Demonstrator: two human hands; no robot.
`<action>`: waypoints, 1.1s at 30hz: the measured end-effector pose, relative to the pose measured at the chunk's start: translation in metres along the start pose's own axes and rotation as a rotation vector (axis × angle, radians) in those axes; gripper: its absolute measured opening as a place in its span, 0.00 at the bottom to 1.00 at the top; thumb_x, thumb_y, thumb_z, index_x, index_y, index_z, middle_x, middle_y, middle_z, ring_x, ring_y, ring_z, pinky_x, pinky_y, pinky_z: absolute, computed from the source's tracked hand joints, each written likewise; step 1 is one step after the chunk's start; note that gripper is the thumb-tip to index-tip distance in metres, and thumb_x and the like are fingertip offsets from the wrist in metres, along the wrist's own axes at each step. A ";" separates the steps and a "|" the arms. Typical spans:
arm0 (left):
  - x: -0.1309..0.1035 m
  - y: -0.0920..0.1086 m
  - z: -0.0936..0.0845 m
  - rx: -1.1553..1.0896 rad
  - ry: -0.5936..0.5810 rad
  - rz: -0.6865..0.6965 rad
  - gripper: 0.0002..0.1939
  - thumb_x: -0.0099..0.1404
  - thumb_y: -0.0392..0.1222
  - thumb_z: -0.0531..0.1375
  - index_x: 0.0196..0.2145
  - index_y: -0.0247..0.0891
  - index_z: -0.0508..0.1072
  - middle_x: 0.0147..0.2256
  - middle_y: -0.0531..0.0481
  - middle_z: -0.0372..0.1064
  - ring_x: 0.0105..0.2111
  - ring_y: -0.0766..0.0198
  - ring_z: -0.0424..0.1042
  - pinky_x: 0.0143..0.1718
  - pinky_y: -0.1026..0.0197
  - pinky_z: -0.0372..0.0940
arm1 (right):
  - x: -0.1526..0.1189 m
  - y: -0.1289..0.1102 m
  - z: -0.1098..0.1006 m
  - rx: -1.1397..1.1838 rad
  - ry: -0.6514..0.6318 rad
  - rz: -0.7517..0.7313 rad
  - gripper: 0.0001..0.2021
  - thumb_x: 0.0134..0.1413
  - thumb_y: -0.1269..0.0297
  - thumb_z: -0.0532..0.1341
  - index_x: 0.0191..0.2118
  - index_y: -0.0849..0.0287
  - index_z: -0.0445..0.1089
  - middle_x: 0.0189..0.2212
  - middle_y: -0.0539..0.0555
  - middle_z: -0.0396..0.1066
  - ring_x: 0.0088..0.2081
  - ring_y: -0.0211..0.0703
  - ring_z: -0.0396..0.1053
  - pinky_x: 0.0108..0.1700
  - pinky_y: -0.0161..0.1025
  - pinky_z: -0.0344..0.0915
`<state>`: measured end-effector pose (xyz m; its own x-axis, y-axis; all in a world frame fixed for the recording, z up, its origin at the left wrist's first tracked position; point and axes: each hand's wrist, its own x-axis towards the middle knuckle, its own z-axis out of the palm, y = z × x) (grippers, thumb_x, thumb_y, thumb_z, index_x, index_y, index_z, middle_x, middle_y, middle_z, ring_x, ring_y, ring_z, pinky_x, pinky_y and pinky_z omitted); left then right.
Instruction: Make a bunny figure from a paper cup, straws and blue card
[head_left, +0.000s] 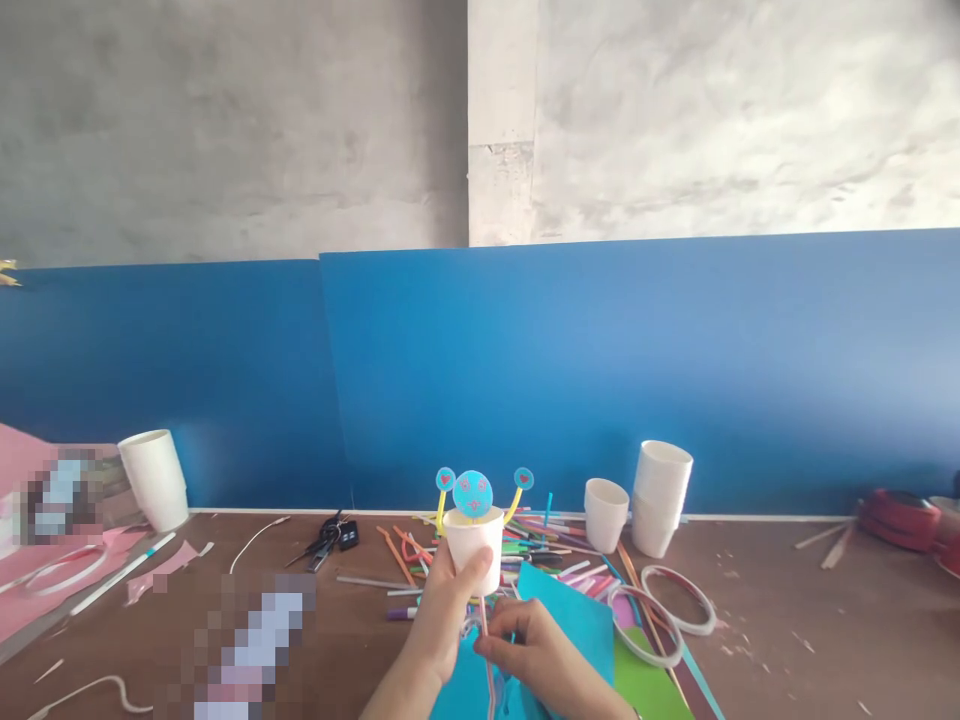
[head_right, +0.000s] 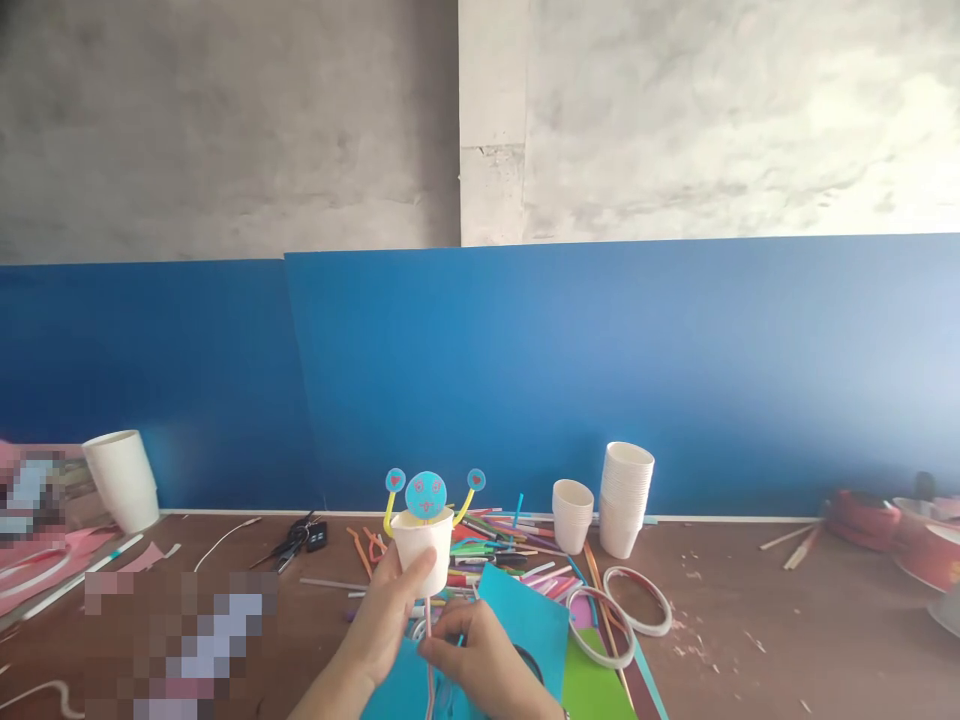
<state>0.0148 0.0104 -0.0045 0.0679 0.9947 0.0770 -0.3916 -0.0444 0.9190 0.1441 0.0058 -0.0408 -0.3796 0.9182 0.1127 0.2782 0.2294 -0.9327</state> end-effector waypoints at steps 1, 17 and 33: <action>0.000 -0.002 -0.001 0.000 -0.005 -0.009 0.29 0.52 0.52 0.66 0.50 0.37 0.69 0.43 0.43 0.73 0.43 0.55 0.69 0.41 0.60 0.62 | 0.000 0.000 0.000 -0.004 0.001 0.008 0.13 0.45 0.58 0.64 0.18 0.61 0.72 0.22 0.50 0.65 0.27 0.38 0.61 0.32 0.35 0.56; 0.002 -0.014 -0.001 0.051 -0.021 -0.037 0.30 0.52 0.54 0.66 0.49 0.34 0.69 0.39 0.43 0.73 0.39 0.56 0.70 0.40 0.60 0.62 | 0.002 0.003 -0.006 0.030 0.123 0.041 0.12 0.44 0.60 0.64 0.18 0.61 0.72 0.22 0.51 0.67 0.27 0.40 0.62 0.31 0.35 0.57; 0.001 -0.015 0.003 0.038 -0.048 -0.040 0.31 0.51 0.55 0.66 0.49 0.35 0.69 0.40 0.43 0.73 0.41 0.54 0.70 0.42 0.59 0.62 | 0.002 0.003 -0.008 0.035 0.152 0.009 0.12 0.47 0.60 0.61 0.21 0.61 0.74 0.25 0.51 0.69 0.29 0.40 0.63 0.33 0.35 0.58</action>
<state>0.0240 0.0117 -0.0170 0.1273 0.9902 0.0574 -0.3522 -0.0090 0.9359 0.1518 0.0110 -0.0408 -0.2387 0.9591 0.1522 0.2492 0.2120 -0.9450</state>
